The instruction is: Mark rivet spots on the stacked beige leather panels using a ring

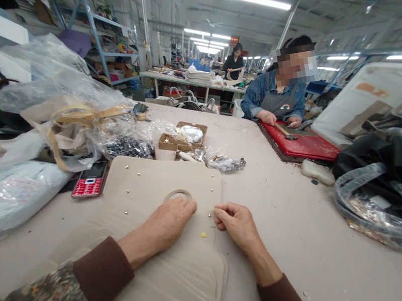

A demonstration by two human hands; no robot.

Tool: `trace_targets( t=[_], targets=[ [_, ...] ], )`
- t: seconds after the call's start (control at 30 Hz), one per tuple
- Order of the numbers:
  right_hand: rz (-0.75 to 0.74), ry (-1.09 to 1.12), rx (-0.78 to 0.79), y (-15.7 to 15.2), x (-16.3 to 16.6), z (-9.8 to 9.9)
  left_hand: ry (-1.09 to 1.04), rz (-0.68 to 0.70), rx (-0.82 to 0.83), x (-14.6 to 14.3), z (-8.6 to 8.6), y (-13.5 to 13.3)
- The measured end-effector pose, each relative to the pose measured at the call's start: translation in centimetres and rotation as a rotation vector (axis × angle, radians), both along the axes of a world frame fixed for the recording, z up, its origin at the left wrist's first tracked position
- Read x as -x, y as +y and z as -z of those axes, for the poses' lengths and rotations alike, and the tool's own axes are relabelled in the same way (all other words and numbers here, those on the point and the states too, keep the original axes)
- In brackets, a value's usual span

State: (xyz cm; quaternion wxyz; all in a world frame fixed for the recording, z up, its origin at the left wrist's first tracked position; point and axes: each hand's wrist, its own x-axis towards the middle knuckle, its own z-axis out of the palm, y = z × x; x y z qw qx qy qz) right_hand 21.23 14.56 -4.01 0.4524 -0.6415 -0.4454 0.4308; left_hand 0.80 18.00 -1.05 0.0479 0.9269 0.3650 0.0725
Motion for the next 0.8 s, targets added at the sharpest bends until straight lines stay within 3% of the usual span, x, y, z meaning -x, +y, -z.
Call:
trace_targets(
  t=[0.4,0.7,0.8],
  targets=[
    [-0.114,-0.124,0.082,0.1,0.0,0.0,-0.066,0.015,0.118,-0.1,0.5,0.8],
    [-0.184,-0.595,-0.04,0.4,1.2,-0.9,-0.088,0.008,0.118,0.0,0.1,0.5],
    [-0.185,-0.662,-0.071,0.5,1.5,-1.2,-0.102,0.008,0.109,0.1,0.1,0.5]
  ],
)
